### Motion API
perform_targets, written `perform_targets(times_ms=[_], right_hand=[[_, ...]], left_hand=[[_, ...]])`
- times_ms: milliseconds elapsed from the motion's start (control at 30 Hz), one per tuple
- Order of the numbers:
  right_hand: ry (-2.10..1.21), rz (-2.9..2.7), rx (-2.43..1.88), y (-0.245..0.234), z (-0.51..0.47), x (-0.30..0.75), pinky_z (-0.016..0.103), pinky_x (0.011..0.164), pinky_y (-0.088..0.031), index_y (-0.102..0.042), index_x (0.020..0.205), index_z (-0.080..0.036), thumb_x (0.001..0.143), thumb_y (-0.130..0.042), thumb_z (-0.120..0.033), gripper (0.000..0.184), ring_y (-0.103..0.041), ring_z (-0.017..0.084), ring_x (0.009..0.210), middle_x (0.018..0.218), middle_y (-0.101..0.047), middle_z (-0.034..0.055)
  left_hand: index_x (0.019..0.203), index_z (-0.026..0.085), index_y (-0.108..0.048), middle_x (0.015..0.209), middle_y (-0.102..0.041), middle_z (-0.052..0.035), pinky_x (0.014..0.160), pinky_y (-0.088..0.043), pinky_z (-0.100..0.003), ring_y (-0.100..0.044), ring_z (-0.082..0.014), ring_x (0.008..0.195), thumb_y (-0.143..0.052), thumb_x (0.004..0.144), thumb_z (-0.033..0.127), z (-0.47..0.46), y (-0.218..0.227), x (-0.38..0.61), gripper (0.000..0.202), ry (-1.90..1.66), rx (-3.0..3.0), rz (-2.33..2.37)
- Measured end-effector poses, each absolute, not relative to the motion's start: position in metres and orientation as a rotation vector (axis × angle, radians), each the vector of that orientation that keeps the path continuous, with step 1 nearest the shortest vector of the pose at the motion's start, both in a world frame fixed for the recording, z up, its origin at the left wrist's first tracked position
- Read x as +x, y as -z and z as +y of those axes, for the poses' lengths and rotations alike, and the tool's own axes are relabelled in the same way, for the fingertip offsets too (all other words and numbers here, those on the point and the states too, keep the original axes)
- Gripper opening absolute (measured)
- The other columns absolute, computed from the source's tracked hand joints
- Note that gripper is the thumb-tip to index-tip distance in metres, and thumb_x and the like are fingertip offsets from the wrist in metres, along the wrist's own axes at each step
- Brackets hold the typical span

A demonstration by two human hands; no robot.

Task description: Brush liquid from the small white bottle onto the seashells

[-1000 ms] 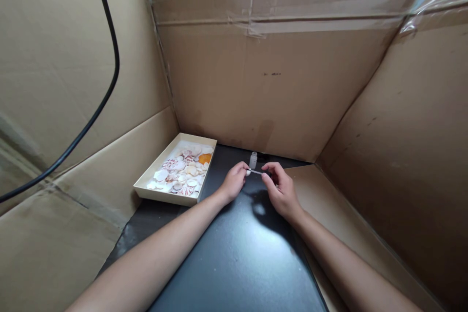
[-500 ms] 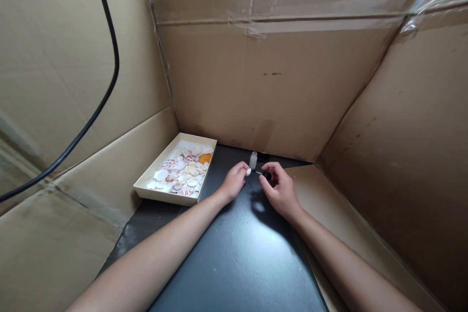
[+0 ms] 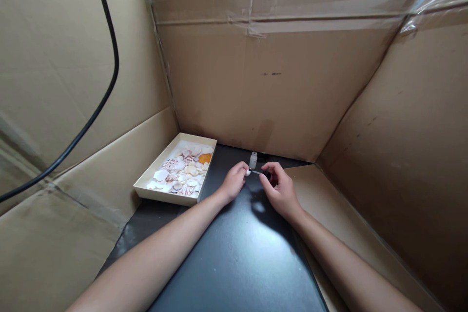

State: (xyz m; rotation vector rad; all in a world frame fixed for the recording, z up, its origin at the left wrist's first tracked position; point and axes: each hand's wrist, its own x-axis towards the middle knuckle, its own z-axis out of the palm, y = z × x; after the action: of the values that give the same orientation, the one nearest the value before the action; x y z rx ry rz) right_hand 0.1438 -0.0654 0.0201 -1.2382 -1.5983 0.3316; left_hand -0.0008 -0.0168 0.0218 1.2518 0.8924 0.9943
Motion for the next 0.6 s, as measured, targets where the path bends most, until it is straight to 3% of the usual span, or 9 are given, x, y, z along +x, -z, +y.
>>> perform_targets(times_ms=[367,500,600], right_hand=[[-0.319,-1.598,-1.236,-0.0198,-0.0655,0.1442,0.024,0.056,-0.037,-0.053,0.096,-0.02,0.084,-0.055,-0.029,0.015,-0.043,0.012,0.059,0.069,-0.047,-0.0032],[-0.377,-1.601,-1.199,-0.0196,-0.0655,0.1445,0.024,0.056,-0.036,-0.053,0.097,-0.021,0.089,-0.047,-0.031,0.014,-0.044,0.012,0.059,0.07,-0.049,-0.0029],[-0.352,-1.588,-1.24,-0.0189,-0.065,0.1446,0.024,0.055,-0.036,-0.052,0.096,-0.021,0.085,-0.054,-0.031,0.015,-0.043,0.012,0.058,0.067,-0.046,-0.004]], left_hand=[[0.07,0.019,-0.042,0.049,-0.03,0.0088,0.042,-0.018,-0.018,-0.028,-0.006,0.039,-0.04,0.077,0.018,-0.0166,-0.021,-0.0013,0.008,-0.989,1.268,0.897],[0.071,0.019,-0.042,0.049,-0.029,0.0089,0.042,-0.018,-0.018,-0.028,-0.006,0.039,-0.039,0.078,0.017,-0.0162,-0.0211,-0.0011,0.008,-0.991,1.264,0.901],[0.071,0.019,-0.042,0.049,-0.03,0.0086,0.042,-0.018,-0.018,-0.028,-0.0063,0.039,-0.038,0.078,0.016,-0.0162,-0.021,-0.001,0.009,-0.981,1.275,0.909]])
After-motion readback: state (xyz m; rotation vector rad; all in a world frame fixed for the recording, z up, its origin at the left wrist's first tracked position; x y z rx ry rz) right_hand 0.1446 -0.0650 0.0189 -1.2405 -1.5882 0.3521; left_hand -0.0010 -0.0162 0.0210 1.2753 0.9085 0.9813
